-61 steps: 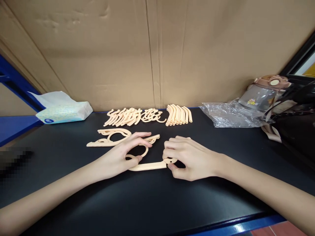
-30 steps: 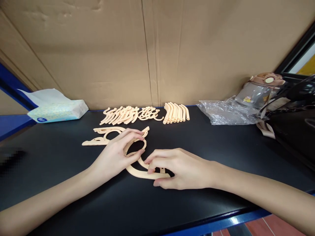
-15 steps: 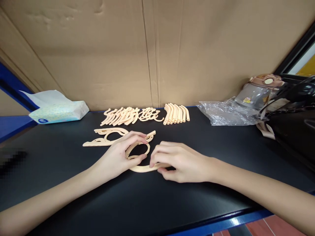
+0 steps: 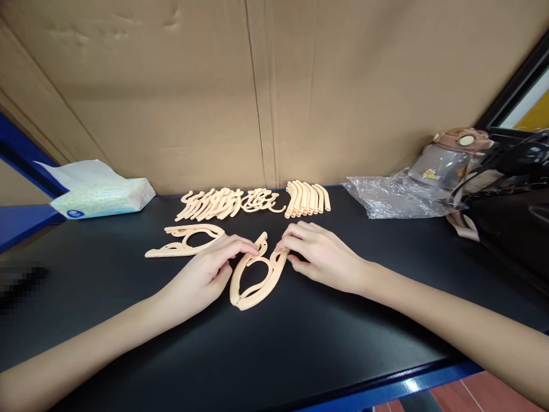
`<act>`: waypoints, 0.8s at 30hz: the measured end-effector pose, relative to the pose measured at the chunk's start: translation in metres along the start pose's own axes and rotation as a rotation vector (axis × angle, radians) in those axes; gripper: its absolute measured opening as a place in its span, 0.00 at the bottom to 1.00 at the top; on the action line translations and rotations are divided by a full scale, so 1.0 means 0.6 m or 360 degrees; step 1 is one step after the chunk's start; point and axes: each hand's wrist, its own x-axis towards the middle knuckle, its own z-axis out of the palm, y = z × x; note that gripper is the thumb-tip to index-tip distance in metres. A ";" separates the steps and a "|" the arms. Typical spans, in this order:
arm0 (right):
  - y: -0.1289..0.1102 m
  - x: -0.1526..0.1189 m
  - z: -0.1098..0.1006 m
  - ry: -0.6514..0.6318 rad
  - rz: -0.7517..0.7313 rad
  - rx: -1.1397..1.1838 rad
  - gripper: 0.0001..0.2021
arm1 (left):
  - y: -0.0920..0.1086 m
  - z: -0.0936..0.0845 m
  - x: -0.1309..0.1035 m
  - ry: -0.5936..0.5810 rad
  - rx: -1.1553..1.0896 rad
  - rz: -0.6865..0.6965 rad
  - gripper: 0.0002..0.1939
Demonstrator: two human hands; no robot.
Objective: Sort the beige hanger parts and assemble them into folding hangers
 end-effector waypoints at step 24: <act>-0.012 -0.006 -0.015 -0.0241 0.0163 0.0091 0.40 | 0.008 -0.002 -0.006 -0.0302 0.0029 -0.0111 0.46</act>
